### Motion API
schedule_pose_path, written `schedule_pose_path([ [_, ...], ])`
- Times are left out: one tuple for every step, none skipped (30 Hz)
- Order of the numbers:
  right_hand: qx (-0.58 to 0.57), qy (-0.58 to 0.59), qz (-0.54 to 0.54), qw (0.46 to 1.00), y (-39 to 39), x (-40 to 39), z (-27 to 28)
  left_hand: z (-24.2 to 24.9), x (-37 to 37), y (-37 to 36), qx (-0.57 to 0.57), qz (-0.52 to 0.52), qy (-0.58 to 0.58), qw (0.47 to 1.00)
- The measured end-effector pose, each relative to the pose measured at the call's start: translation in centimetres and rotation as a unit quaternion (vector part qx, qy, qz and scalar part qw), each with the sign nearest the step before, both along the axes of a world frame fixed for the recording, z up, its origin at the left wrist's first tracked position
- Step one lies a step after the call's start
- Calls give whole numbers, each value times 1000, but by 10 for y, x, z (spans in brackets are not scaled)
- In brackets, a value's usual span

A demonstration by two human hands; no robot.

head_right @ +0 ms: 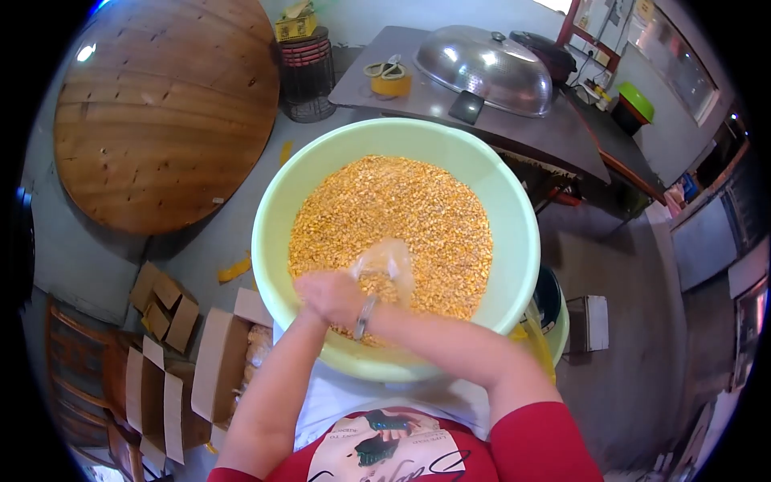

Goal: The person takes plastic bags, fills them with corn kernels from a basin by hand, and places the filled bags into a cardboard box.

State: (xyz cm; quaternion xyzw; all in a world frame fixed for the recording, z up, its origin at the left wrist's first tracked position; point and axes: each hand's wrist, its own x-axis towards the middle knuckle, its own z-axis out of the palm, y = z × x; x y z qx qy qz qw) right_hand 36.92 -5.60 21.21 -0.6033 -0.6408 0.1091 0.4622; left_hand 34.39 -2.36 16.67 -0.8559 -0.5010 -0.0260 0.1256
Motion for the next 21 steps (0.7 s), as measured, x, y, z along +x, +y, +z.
schedule_pose_path([
  [-12, 87, -80, 993, 0, 9, 12, 4, -4, 3, -36, -21, -10, 999],
  [-21, 172, -158, 972, -2, 25, 26, 11, -14, 22, -193, -96, -43, 976],
  [9, 222, -196, 955, -6, 46, 31, 20, -18, 33, -345, -167, -75, 921],
  [36, 271, -231, 934, -12, 70, 32, 25, -17, 32, -356, -153, -72, 919],
  [30, 264, -282, 922, -21, 100, 25, 29, -16, 30, -368, -139, -68, 917],
  [26, 256, -332, 908, -32, 128, 12, 32, -15, 29, -380, -125, -64, 914],
  [-39, 244, -361, 899, -47, 149, -3, 32, -15, 29, -381, -122, -69, 914],
  [-104, 231, -388, 886, -60, 168, -18, 33, -15, 29, -382, -120, -74, 913],
  [-230, 120, -381, 888, -73, 178, -40, 34, -14, 28, -382, -118, -79, 913],
  [-349, 6, -363, 864, -86, 178, -61, 34, -12, 28, -379, -120, -78, 914],
  [-395, -42, -315, 862, -96, 167, -77, 32, -11, 28, -375, -120, -78, 916],
  [-437, -91, -263, 855, -102, 157, -89, 30, -11, 29, -371, -117, -76, 918],
  [-473, -85, -213, 851, -98, 141, -86, 32, -13, 29, -375, -118, -79, 916],
  [-508, -78, -161, 843, -93, 125, -82, 35, -15, 28, -379, -120, -80, 914],
  [-512, -73, -176, 838, -92, 116, -81, 36, -16, 28, -384, -123, -79, 912],
  [-515, -68, -193, 832, -92, 110, -81, 35, -16, 28, -383, -121, -75, 912],
  [-518, -65, -212, 826, -91, 105, -78, 36, -16, 28, -382, -121, -73, 913],
  [-524, -57, -223, 820, -90, 99, -73, 36, -14, 28, -381, -121, -73, 914],
  [-529, -50, -234, 814, -88, 95, -67, 35, -14, 28, -377, -123, -75, 915],
  [-535, -43, -244, 808, -87, 92, -66, 34, -14, 29, -374, -124, -76, 916],
  [-526, -31, -231, 818, -89, 93, -71, 33, -15, 29, -371, -124, -77, 917],
])
